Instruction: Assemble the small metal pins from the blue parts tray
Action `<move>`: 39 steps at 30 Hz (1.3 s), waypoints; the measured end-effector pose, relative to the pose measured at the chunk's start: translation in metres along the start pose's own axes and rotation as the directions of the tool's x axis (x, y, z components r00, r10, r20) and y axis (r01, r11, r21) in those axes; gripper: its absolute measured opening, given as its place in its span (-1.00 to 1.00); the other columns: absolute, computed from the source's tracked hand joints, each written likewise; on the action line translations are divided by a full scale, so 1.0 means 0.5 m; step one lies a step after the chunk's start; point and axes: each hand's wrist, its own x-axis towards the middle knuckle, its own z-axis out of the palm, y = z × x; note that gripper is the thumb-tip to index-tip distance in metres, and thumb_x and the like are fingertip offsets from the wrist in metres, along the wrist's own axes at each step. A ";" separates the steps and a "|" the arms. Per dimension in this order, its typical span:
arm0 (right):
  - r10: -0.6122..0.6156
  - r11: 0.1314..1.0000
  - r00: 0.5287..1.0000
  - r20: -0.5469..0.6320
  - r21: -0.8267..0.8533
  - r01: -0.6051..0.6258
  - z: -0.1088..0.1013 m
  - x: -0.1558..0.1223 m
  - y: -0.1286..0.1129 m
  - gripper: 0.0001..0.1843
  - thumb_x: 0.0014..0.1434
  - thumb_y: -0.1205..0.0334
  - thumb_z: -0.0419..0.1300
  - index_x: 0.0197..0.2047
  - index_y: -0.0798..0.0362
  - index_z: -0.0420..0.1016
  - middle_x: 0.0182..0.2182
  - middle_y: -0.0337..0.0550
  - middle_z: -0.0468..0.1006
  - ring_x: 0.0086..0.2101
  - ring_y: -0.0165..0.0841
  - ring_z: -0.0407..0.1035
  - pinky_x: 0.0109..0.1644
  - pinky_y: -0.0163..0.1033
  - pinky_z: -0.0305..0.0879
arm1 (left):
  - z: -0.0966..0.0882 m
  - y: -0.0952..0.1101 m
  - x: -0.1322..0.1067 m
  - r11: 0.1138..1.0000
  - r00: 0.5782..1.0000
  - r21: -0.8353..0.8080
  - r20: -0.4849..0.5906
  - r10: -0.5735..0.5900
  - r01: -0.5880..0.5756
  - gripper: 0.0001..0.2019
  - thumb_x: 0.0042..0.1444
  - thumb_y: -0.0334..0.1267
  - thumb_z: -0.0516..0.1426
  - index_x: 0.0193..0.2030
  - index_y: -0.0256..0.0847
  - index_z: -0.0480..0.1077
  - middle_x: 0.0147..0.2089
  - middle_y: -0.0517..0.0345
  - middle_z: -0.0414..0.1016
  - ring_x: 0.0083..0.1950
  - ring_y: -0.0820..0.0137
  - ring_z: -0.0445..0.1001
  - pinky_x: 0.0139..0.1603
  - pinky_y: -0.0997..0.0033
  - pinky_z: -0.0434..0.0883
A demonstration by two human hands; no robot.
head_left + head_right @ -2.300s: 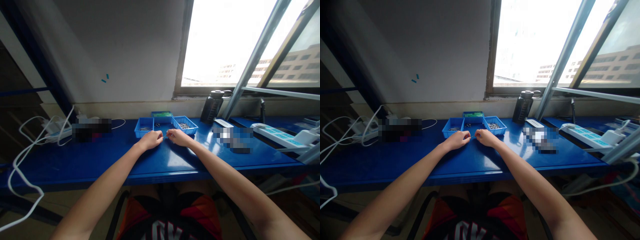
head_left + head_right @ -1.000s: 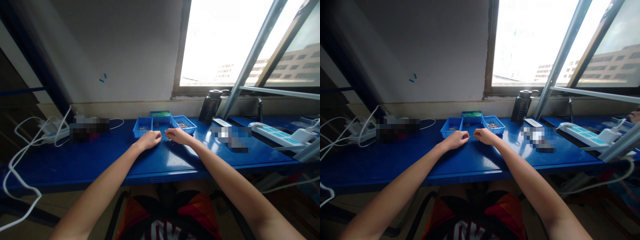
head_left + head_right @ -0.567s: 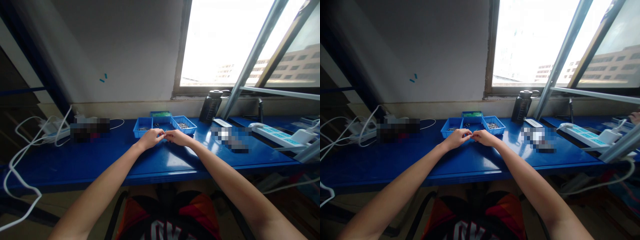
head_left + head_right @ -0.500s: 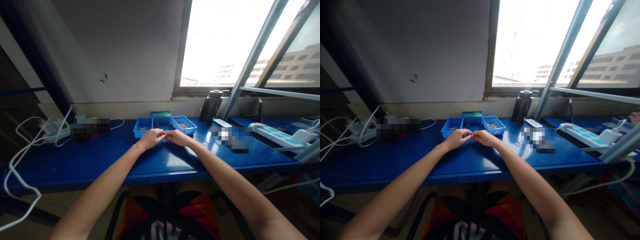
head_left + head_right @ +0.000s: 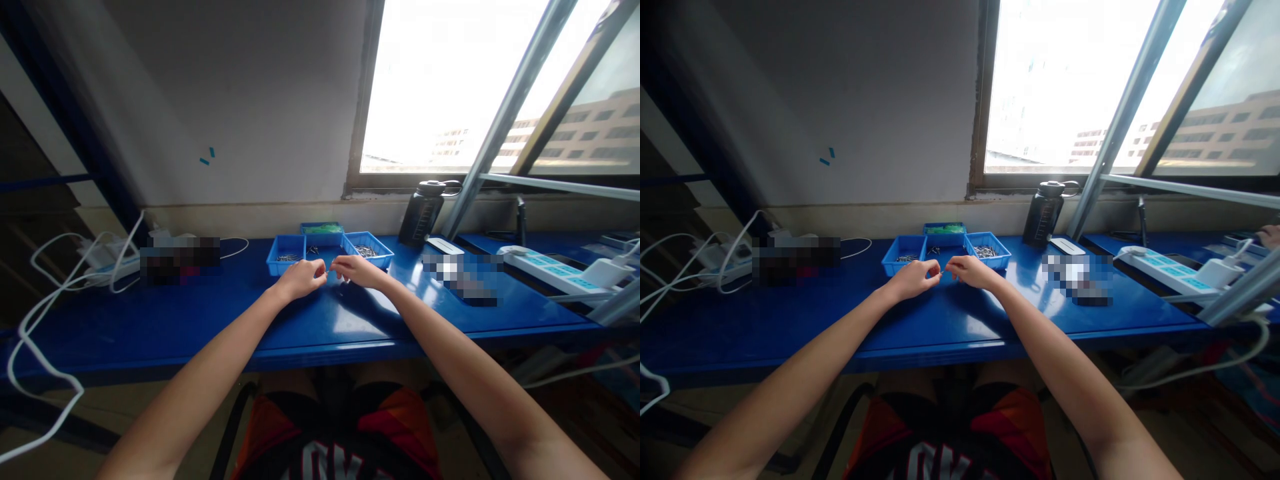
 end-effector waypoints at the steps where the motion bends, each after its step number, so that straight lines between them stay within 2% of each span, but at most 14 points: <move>1: -0.002 1.000 1.000 0.010 0.007 0.002 0.000 0.000 -0.001 -0.69 0.13 0.09 -0.04 -0.38 0.12 0.40 -0.51 -0.20 0.45 -0.54 -0.49 0.29 -0.44 -0.38 0.21 | 0.001 -0.002 0.001 1.000 1.000 0.007 0.011 0.001 -0.001 -0.77 0.06 -0.13 -0.03 -0.30 -0.17 0.36 -0.36 0.17 0.46 -0.37 0.39 0.40 -0.46 0.50 0.20; 7: -0.003 1.000 0.997 0.078 -0.006 0.004 0.004 -0.003 0.001 -0.70 0.09 0.05 0.02 -0.32 0.11 0.40 -0.50 -0.19 0.46 -0.52 -0.45 0.32 -0.44 -0.37 0.22 | 0.006 -0.004 0.004 1.000 0.999 0.017 0.048 0.016 -0.017 -0.75 0.07 -0.10 -0.03 -0.28 -0.16 0.39 -0.32 0.16 0.48 -0.34 0.38 0.41 -0.40 0.49 0.23; 17: 0.053 0.997 0.998 0.031 -0.056 -0.052 -0.002 0.000 0.010 -0.79 0.09 0.17 0.03 -0.32 0.10 0.40 -0.51 -0.20 0.48 -0.53 -0.46 0.33 -0.41 -0.36 0.23 | 0.000 -0.003 0.001 0.999 0.996 0.032 0.074 -0.041 0.039 -0.74 0.07 -0.12 -0.04 -0.34 -0.20 0.41 -0.39 0.13 0.47 -0.38 0.38 0.40 -0.46 0.50 0.20; 26: 0.042 0.994 0.998 0.039 -0.105 -0.038 0.000 0.000 0.021 -0.85 0.08 0.23 0.05 -0.31 0.09 0.37 -0.54 -0.22 0.48 -0.52 -0.46 0.34 -0.41 -0.37 0.23 | 0.005 -0.011 0.004 0.999 0.998 0.033 0.052 -0.042 0.041 -0.77 0.05 -0.15 -0.02 -0.33 -0.19 0.40 -0.39 0.13 0.46 -0.39 0.39 0.38 -0.47 0.51 0.18; 39: 0.036 0.994 0.998 0.053 -0.103 -0.030 0.000 0.000 0.024 -0.77 0.09 0.13 0.03 -0.31 0.09 0.40 -0.53 -0.19 0.48 -0.53 -0.44 0.33 -0.42 -0.35 0.22 | 0.001 -0.004 0.002 0.997 0.997 0.026 0.022 -0.072 0.072 -0.71 0.12 -0.14 -0.07 -0.30 -0.22 0.40 -0.40 0.06 0.46 -0.40 0.37 0.40 -0.45 0.49 0.21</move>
